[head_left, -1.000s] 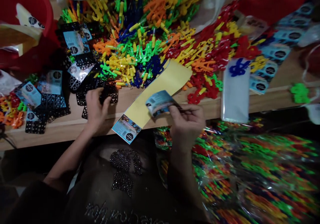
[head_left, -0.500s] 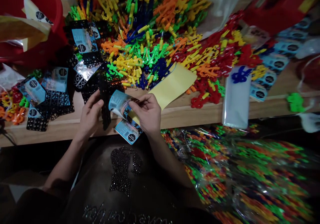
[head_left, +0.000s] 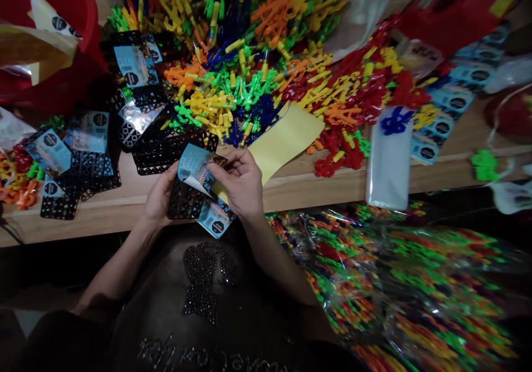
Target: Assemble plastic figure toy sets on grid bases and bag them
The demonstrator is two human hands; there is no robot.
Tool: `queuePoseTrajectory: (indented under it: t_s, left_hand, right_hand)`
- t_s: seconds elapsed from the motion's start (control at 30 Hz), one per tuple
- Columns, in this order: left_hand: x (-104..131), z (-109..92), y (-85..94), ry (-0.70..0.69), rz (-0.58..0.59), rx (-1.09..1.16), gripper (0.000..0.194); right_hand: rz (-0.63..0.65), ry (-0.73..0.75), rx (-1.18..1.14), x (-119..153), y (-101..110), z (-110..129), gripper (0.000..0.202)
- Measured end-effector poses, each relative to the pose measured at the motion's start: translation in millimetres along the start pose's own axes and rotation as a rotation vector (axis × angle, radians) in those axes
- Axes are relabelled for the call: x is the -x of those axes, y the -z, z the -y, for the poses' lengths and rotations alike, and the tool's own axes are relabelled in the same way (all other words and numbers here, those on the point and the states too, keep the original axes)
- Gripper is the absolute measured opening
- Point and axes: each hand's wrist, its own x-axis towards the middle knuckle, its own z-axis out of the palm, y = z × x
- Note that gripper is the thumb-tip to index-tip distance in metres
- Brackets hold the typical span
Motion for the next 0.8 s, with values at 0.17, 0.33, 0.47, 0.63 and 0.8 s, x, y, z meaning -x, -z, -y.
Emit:
queuePoseTrajectory:
  t_s: [0.17,0.33,0.47,0.63,0.8]
  left_hand:
    - [1.2,2.7,-1.2,-0.015,0.026,-0.064,0.050]
    - [2.0,2.7,-6.8,-0.055,-0.013,-0.075,0.056]
    - [1.1,2.9,-9.4,-0.080,0.002,-0.088,0.064]
    - [-0.7,3.2,-1.8,-0.080,0.043,-0.063,0.048]
    - [2.0,-0.2,11.3,0.015,0.114,-0.033,0.048]
  right_hand:
    - [-0.012,0.015,0.023,-1.0,-0.2,-3.0,0.042]
    - [-0.043,0.021,0.039,-1.3,-1.3,-5.7,0.043]
    - [-0.082,0.036,0.102,1.1,-4.8,-4.5,0.042]
    - [-0.107,0.033,0.196,3.9,-5.2,-2.6,0.041]
    - [-0.081,0.028,0.199,-3.3,5.7,-5.9,0.063]
